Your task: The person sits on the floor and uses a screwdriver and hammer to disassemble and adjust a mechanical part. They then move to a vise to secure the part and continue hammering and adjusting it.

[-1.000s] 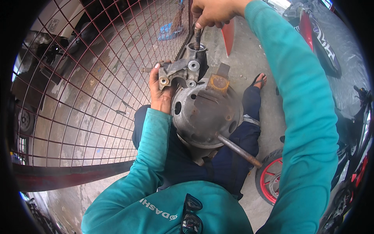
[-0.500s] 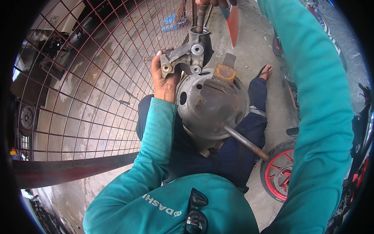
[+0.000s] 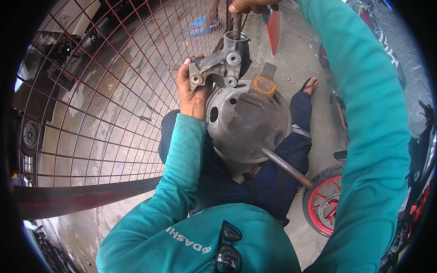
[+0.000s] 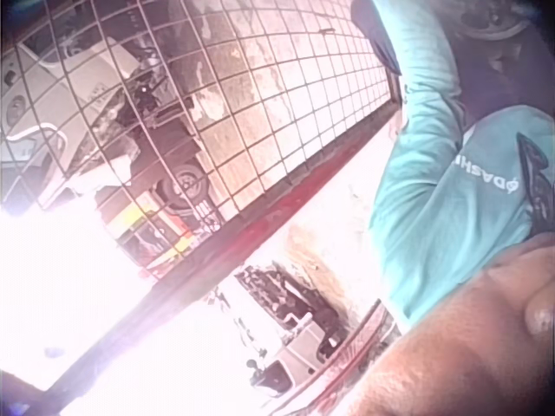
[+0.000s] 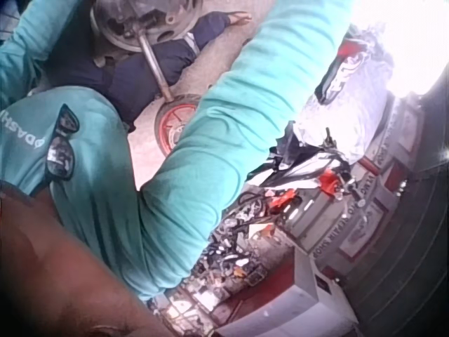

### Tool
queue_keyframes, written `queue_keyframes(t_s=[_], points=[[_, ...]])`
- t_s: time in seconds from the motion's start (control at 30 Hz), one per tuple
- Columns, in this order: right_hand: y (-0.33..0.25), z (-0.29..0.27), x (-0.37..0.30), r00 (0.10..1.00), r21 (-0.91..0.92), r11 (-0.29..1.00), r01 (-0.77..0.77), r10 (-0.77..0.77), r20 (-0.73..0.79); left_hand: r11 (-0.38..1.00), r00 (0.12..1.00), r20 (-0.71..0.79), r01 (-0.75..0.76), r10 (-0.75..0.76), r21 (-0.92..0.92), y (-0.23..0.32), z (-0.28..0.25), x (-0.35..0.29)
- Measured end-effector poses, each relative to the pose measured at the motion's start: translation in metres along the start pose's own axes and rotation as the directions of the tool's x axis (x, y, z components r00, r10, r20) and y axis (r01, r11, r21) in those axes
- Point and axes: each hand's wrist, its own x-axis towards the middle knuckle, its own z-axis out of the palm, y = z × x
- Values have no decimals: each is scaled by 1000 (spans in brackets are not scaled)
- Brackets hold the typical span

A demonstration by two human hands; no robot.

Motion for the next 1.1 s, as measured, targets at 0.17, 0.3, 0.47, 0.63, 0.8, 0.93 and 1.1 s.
queue_keyframes(t_s=[0.17,0.3,0.47,0.63,0.8,0.93,1.1], points=[[2,6,2,999,48,998,-33,34,-23,1000,1000,-7,-17,17,22,-1,1,-2],[5,7,3,999,34,999,-30,30,-13,999,1000,-8,-3,4,48,0,2,-2],[19,16,6,1000,53,999,-14,15,-15,993,998,-54,-18,24,113,-2,3,-2],[74,65,11,990,175,983,54,-31,-135,969,1000,-13,22,-20,246,3,-3,10],[127,142,21,986,413,905,99,-34,-162,860,999,-24,36,-27,510,11,-18,41],[152,224,23,972,669,740,69,100,-211,741,997,-34,79,-76,667,0,-32,69],[180,327,40,968,855,516,47,188,-167,528,977,-28,138,-210,838,-10,-50,109]])
